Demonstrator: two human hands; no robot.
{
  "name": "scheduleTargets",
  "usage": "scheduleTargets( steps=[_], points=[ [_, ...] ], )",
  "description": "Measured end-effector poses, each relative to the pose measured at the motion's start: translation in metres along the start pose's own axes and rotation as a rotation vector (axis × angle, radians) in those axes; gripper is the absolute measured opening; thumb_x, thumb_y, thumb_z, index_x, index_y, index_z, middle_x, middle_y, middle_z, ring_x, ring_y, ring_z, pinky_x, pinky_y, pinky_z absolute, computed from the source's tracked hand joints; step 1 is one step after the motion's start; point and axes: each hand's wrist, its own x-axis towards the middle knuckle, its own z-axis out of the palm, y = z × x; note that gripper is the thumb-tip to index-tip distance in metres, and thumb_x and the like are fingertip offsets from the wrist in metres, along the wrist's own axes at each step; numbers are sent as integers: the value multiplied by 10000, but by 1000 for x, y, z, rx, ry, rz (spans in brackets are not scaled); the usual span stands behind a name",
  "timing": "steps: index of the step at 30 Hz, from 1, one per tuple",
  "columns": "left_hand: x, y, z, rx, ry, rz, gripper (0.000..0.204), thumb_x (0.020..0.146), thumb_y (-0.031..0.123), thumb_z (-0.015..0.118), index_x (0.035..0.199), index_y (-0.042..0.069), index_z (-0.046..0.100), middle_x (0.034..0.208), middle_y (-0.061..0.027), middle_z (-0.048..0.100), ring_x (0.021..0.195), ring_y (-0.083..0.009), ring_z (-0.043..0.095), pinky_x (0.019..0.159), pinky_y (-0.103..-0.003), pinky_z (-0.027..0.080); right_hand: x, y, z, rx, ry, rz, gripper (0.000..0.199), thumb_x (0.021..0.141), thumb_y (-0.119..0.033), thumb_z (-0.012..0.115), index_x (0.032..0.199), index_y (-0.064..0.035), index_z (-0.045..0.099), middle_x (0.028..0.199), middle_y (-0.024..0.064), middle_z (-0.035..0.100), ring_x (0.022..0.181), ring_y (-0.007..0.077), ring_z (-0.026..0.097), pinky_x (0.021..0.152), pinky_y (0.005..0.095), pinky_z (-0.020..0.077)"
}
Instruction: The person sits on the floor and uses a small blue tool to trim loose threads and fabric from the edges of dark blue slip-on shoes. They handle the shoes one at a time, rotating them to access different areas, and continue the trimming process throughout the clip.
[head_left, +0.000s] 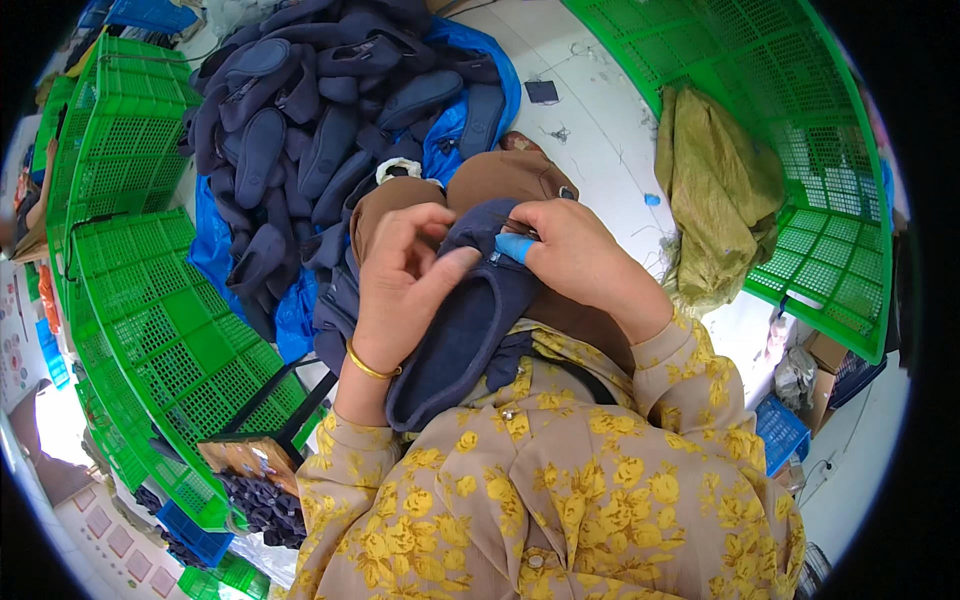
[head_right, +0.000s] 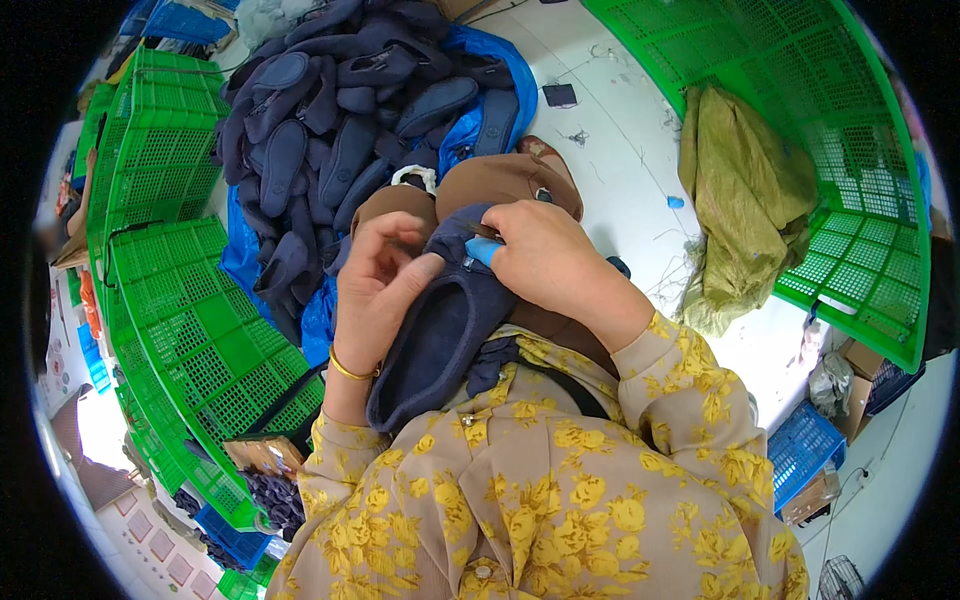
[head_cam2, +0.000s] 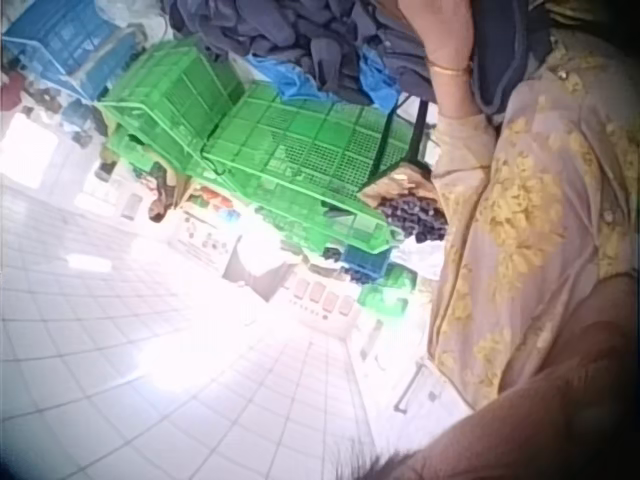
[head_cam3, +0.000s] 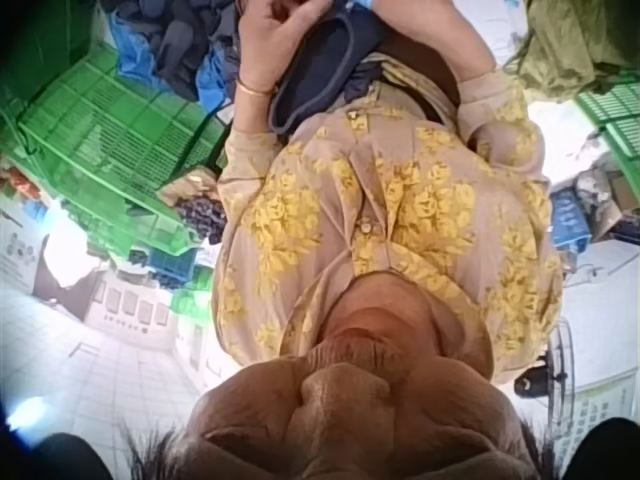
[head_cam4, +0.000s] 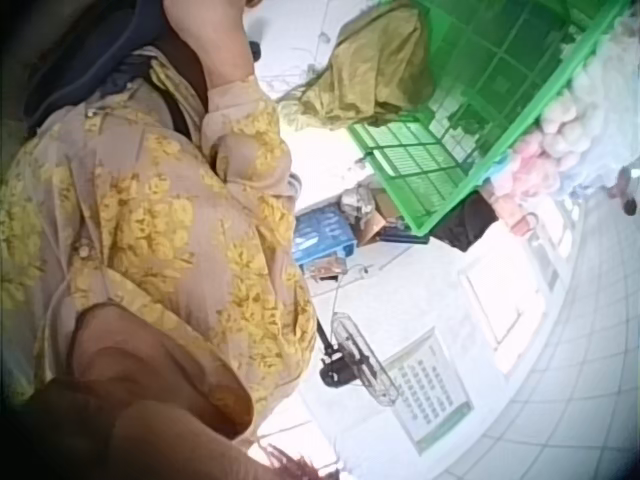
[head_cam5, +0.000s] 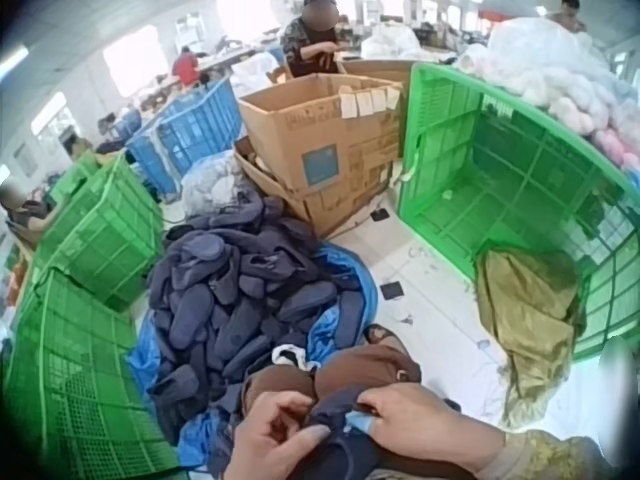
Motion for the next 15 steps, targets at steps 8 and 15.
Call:
scheduleTargets(
  steps=[8,15],
  points=[
    [10,-6,6,79,-117,-156,117,875,92,709,928,13,642,789,-12,534,682,-92,477,616,-243,406,-4,17,1,253,30,-13,171,823,-103,662,968,-13,648,754,75,612,687,180,568,636,310,447],
    [12,-4,10,67,-120,-202,136,880,112,709,896,-1,634,769,-7,538,674,-79,470,608,-241,405,-34,-3,-2,252,156,-188,210,822,-143,714,975,-56,600,836,76,579,679,222,548,611,354,442]
  ],
)
